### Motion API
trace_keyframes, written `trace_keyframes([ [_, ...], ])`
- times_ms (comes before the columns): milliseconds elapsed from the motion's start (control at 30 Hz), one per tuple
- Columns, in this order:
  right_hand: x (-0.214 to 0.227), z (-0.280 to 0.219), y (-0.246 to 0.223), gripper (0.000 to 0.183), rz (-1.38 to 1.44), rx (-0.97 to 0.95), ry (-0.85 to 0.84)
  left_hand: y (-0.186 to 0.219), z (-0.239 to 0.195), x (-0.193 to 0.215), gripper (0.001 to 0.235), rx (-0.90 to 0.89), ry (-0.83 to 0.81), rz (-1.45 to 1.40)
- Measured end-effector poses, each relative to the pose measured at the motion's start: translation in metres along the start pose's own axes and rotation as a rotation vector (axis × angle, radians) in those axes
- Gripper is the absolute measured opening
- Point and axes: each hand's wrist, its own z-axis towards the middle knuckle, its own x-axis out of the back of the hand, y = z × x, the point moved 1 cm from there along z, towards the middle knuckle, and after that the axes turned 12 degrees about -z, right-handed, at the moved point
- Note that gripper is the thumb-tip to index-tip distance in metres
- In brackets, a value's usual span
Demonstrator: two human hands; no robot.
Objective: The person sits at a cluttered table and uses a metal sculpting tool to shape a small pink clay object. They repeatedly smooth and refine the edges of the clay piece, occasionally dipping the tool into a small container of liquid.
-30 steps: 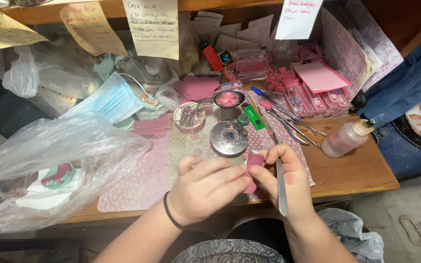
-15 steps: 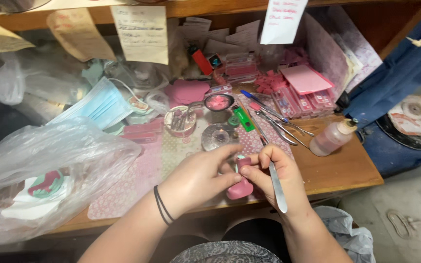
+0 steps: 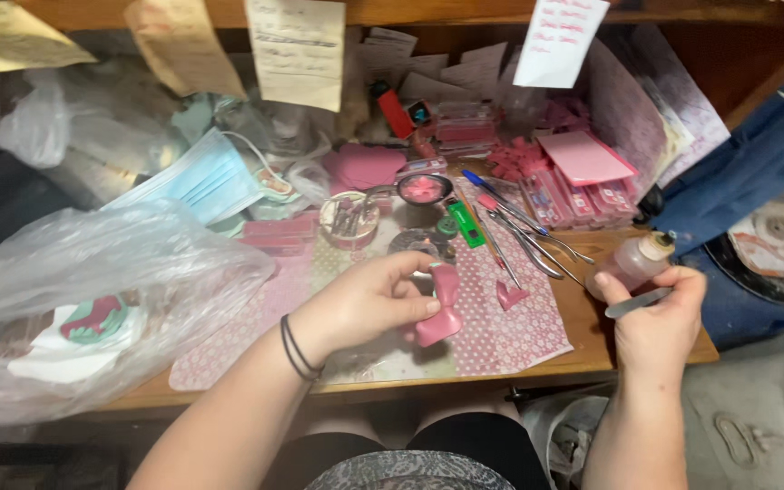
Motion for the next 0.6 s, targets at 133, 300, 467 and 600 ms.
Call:
trace_keyframes([
  [133,-0.002,-0.01,-0.005,0.058,-0.062,0.125,0.022,-0.007,0.003,0.004,0.043,0.046,0.043,-0.003],
  [300,-0.004,-0.066,-0.043,0.056,0.527,0.426,-0.107,0.01,-0.002,0.003,0.061,0.016,0.096,0.135],
  [467,0.001,-0.091,-0.103,0.056,0.406,0.663,-0.176,0.027,-0.008,-0.004,0.075,0.01,0.184,0.334],
  [600,0.001,-0.092,-0.115,0.055,0.294,0.724,-0.133,0.034,-0.011,-0.007,0.089,0.032,0.241,0.492],
])
